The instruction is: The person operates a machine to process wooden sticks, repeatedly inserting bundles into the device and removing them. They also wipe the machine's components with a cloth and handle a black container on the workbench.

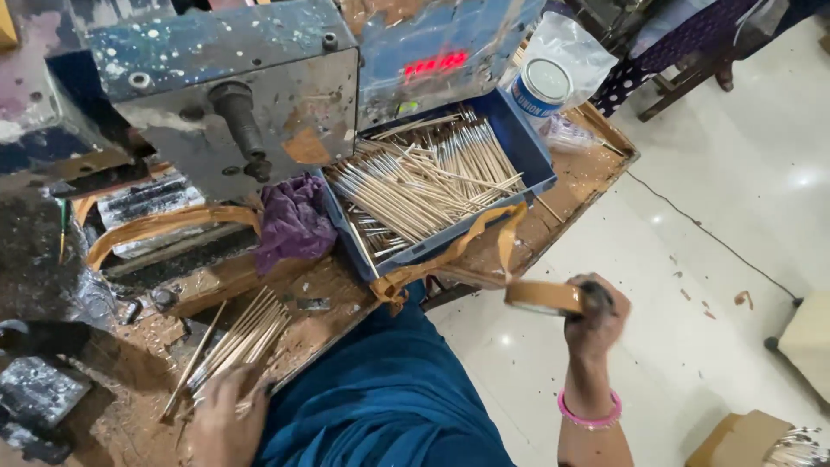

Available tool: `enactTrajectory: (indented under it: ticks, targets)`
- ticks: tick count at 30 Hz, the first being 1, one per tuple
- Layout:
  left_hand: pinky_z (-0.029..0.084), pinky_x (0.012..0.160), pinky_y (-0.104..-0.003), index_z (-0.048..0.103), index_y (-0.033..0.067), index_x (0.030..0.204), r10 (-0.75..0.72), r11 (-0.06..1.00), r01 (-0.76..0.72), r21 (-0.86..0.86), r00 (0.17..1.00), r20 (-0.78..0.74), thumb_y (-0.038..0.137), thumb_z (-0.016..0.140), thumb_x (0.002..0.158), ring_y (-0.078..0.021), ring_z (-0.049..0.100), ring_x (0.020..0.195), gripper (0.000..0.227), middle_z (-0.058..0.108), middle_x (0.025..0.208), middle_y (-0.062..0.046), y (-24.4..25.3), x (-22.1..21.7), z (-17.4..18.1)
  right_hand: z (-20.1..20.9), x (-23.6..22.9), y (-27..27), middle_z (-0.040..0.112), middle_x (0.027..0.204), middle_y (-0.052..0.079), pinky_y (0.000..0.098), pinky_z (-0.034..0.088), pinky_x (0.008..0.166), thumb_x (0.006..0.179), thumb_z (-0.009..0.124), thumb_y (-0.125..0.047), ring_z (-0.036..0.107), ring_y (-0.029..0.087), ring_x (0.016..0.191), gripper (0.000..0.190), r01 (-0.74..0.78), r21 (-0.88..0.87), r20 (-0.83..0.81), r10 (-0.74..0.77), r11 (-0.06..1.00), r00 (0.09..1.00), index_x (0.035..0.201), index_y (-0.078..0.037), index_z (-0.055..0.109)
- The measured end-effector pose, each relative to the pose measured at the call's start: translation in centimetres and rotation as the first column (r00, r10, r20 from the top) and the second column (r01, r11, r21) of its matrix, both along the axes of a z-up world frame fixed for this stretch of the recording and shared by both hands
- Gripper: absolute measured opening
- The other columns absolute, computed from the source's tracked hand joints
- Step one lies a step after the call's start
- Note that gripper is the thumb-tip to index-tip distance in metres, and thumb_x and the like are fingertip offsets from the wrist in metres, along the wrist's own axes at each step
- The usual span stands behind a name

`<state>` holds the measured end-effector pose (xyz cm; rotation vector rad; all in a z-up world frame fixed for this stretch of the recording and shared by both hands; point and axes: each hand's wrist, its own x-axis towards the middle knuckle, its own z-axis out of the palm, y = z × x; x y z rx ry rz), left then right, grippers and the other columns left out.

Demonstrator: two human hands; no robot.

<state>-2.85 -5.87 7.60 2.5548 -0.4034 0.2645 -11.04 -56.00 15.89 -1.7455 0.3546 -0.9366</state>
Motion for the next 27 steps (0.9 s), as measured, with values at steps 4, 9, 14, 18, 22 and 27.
enactTrajectory:
  ticks: [4,9,14,18,22,27]
  targets:
    - [0.06,0.088,-0.034,0.072,0.006,0.118,-0.69,0.58,0.301,-0.756,0.675,-0.261,0.014,0.055,0.088,-0.0238,0.077,0.099,0.036,0.078,0.116,-0.011,-8.4,-1.2,7.3,10.0,-2.5,10.3,0.036,0.05,0.004,0.0326,0.029,0.048,0.091,0.065,-0.039,0.033,0.016,0.043,0.05,-0.473,0.173,0.421,0.37,0.864,0.828,0.062,-0.007,0.041]
    - [0.05,0.097,-0.029,0.06,0.017,0.134,-0.982,-0.049,-0.277,-0.96,0.188,-0.004,0.03,0.026,0.093,-0.0132,0.062,0.116,0.055,0.063,0.134,-0.003,-14.2,-0.8,14.4,10.1,1.4,14.4,0.039,0.054,0.006,0.0358,0.032,0.053,0.092,0.068,-0.044,0.037,0.019,0.048,0.056,-0.779,0.211,0.485,0.629,0.59,0.607,0.065,-0.003,0.04]
    - [0.056,0.08,-0.036,0.064,0.0062,0.136,-0.825,-0.422,-0.496,-0.759,0.557,0.095,0.026,0.057,0.105,-0.0244,0.071,0.104,0.037,0.07,0.128,-0.015,-10.0,2.7,11.7,7.0,9.0,14.7,0.051,0.065,0.006,0.0348,0.037,0.061,0.095,0.065,-0.053,0.046,0.02,0.061,0.057,-0.937,0.207,0.682,0.646,0.279,0.343,0.081,0.0,0.048]
    - [0.061,0.095,-0.047,0.063,-0.0091,0.129,-0.482,-0.282,-0.096,-0.955,0.874,0.054,0.026,0.049,0.111,-0.0305,0.074,0.107,0.042,0.071,0.122,-0.022,-2.8,6.3,13.2,5.7,15.3,17.2,0.058,0.079,0.008,0.0413,0.049,0.078,0.094,0.071,-0.031,0.055,0.025,0.074,0.034,-0.878,-0.005,0.505,0.758,0.48,0.411,0.088,-0.002,0.054]
    - [0.063,0.087,-0.047,0.06,-0.0093,0.13,-0.313,-0.244,-0.053,-0.968,0.949,0.027,0.026,0.046,0.11,-0.0304,0.075,0.103,0.043,0.072,0.121,-0.022,1.5,9.4,14.4,5.2,19.9,20.1,0.067,0.096,0.012,0.0364,0.054,0.087,0.088,0.073,-0.001,0.066,0.026,0.087,0.016,-0.603,-0.483,0.18,0.746,0.634,0.641,0.1,0.0,0.062]
    - [0.056,0.093,-0.034,0.043,0.0032,0.145,-0.257,0.042,0.016,-0.999,0.966,0.005,0.012,0.05,0.104,-0.0157,0.067,0.109,0.042,0.066,0.131,-0.014,3.4,10.3,14.9,4.4,22.8,22.1,0.07,0.112,0.015,0.0301,0.052,0.091,0.09,0.069,0.004,0.067,0.025,0.101,0.026,-0.543,-0.422,0.158,0.649,0.726,0.744,0.115,0.004,0.064]
